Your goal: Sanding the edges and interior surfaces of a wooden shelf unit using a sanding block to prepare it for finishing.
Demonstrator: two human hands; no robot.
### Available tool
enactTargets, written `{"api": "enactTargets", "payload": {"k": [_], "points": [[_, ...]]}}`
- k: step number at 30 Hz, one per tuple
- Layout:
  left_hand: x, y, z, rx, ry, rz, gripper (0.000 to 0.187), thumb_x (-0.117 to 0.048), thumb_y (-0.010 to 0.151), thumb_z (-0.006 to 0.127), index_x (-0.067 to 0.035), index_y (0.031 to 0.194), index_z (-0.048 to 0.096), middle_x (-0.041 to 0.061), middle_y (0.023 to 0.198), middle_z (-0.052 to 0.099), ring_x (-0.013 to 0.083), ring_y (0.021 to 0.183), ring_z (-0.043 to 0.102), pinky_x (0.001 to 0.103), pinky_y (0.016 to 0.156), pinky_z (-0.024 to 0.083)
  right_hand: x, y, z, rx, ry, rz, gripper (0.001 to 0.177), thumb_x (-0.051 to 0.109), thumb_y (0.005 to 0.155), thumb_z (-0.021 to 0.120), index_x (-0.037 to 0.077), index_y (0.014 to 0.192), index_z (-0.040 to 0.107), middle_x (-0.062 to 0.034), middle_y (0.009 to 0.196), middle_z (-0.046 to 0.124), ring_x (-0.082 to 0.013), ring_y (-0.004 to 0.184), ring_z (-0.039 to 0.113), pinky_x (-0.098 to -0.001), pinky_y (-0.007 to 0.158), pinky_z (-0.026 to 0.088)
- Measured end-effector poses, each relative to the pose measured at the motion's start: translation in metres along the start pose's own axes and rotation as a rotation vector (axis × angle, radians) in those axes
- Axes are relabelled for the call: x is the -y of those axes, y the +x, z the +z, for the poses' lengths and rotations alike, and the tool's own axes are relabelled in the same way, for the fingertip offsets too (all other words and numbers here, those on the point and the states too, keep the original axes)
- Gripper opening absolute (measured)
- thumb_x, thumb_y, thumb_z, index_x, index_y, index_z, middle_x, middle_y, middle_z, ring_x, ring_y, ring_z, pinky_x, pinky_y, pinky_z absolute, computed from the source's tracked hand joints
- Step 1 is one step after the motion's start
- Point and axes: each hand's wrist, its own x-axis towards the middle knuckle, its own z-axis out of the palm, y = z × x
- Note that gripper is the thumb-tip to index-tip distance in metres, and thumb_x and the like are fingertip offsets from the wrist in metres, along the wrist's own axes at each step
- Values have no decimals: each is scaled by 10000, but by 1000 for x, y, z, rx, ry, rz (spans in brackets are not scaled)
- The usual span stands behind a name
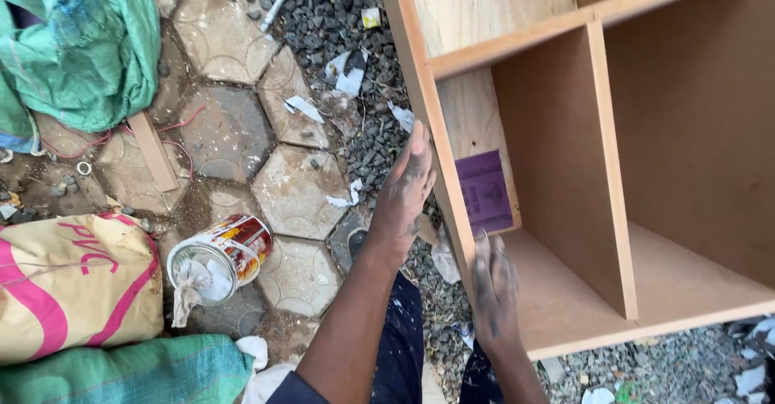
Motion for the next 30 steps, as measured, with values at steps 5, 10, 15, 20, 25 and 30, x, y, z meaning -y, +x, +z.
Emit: {"api": "enactTargets", "payload": {"k": [5, 10, 15, 20, 25, 30], "points": [[-17, 19, -13, 109, 41, -89, 1034, -817, 917, 155, -87, 1649, 173, 303, 1685, 122, 459, 1558, 92, 555, 1254, 73, -36, 102, 42, -340, -663, -457, 608, 94, 984, 313, 141, 1578, 432, -286, 1553, 413, -460, 1414, 410, -630, 1124, 246], [-27, 29, -34, 245, -94, -153, 1143, -884, 851, 130, -69, 1651, 119, 323, 1687, 51, 490, 1553, 19, 593, 1254, 37, 18, 189, 28, -372, -431, -596, 534, 148, 1063, 401, 49, 1588, 407, -356, 1565, 328, -512, 1474, 252, -565, 1216, 115], [-37, 29, -31, 291, 5, -166, 1152, -886, 854, 130, -56, 1652, 88, 335, 1679, 9, 497, 1547, -13, 575, 1250, 27, 1, 52, 12, -224, -335, -540, 525, 224, 1043, 316, 126, 1514, 528, -378, 1534, 352, -600, 1451, 285, -644, 1177, 196], [-16, 37, -35, 316, -40, -181, 1114, -888, 857, 143, -132, 1667, 29, 301, 1696, -55, 473, 1553, -85, 577, 1257, -21, -63, 161, 32, -365, -428, -624, 496, 256, 1048, 322, 82, 1406, 617, -353, 1448, 349, -592, 1313, 384, -623, 1108, 329], [-29, 23, -34, 304, 15, -237, 1105, -888, 848, 128, -143, 1662, 75, 296, 1696, -18, 450, 1565, -6, 556, 1256, 15, 100, 148, -13, -267, 115, 169, 519, 469, 918, 727, 76, 1204, 544, -182, 1053, 586, -369, 1028, 621, -483, 851, 461], [-14, 15, -26, 324, 47, -304, 1259, -917, 660, 221, -148, 1626, -29, 215, 1693, -68, 400, 1577, 46, 561, 1251, 98, 59, 73, -11, -171, 9, 645, 743, 605, 832, 557, 4, 1266, 612, -191, 1042, 687, -348, 905, 634, -468, 850, 470]]}}
